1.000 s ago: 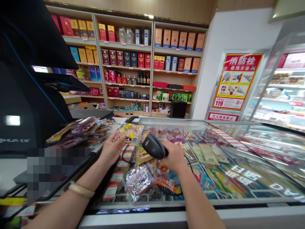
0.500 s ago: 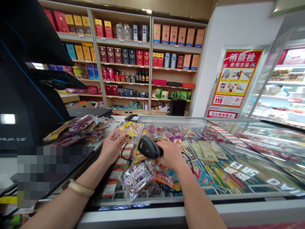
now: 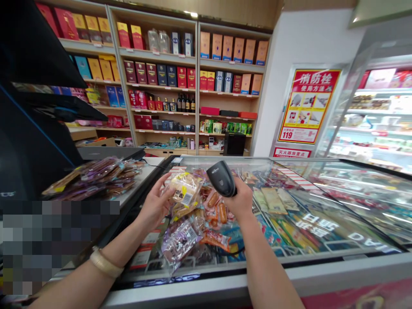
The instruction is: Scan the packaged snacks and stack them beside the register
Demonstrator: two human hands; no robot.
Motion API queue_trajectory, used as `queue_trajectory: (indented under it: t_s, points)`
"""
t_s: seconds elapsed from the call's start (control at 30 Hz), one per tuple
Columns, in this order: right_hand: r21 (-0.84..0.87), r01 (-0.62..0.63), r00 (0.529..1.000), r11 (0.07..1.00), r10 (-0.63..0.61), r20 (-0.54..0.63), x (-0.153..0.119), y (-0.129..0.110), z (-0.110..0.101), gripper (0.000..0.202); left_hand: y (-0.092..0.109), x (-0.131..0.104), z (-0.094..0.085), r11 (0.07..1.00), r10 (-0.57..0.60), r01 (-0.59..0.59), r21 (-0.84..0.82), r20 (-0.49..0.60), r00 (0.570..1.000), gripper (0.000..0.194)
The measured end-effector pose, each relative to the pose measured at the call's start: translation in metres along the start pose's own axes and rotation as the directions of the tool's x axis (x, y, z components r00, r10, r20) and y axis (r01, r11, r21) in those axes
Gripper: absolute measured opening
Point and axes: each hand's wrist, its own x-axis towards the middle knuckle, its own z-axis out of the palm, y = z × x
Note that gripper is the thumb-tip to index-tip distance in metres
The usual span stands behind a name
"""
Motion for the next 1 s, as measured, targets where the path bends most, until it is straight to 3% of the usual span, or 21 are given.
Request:
queue_trajectory:
  t_s: [0.1, 0.17, 0.33, 0.4, 0.53, 0.6, 0.7, 0.8, 1.0]
  points:
    - [-0.003, -0.018, 1.0, 1.0, 0.018, -0.001, -0.001, 0.002, 0.001, 0.009, -0.009, -0.004, 0.002, 0.962, 0.036, -0.052, 0.269, 0.067, 0.997, 0.056]
    - [0.0, -0.007, 1.0, 1.0, 0.007, 0.016, -0.003, 0.003, 0.004, 0.01, -0.011, -0.004, 0.0, 0.874, 0.102, -0.155, 0.46, 0.138, 0.985, 0.048]
    - [0.012, 0.007, 0.999, 1.0, -0.007, 0.04, -0.006, 0.007, 0.009, 0.016, -0.014, -0.004, -0.01, 0.584, 0.076, -0.41, 0.701, 0.455, 0.887, 0.071]
    - [0.012, 0.009, 0.999, 1.0, -0.01, 0.035, -0.007, 0.008, 0.009, 0.017, -0.017, -0.005, -0.012, 0.484, 0.079, -0.478, 0.733, 0.508, 0.858, 0.071]
    - [-0.003, -0.003, 1.0, 1.0, 0.003, 0.023, -0.006, 0.007, 0.008, 0.015, -0.024, -0.009, -0.006, 0.335, 0.186, -0.542, 0.77, 0.51, 0.84, 0.051]
    - [-0.014, -0.006, 1.0, 1.0, 0.006, 0.001, -0.005, 0.005, 0.007, 0.011, -0.025, -0.011, -0.001, 0.273, 0.22, -0.593, 0.757, 0.551, 0.805, 0.043]
    - [-0.022, -0.016, 1.0, 1.0, 0.016, -0.014, -0.005, 0.003, 0.006, 0.009, -0.025, -0.015, 0.007, 0.138, 0.166, -0.677, 0.723, 0.657, 0.735, 0.045]
    - [-0.016, -0.004, 1.0, 1.0, 0.005, 0.01, -0.006, 0.003, 0.008, 0.011, -0.023, -0.019, 0.012, -0.006, 0.083, -0.704, 0.71, 0.702, 0.708, 0.051]
    - [-0.03, 0.066, 0.996, 0.997, -0.064, 0.06, -0.009, 0.003, 0.012, 0.013, -0.021, -0.023, 0.012, -0.065, 0.184, -0.689, 0.722, 0.687, 0.703, 0.063]
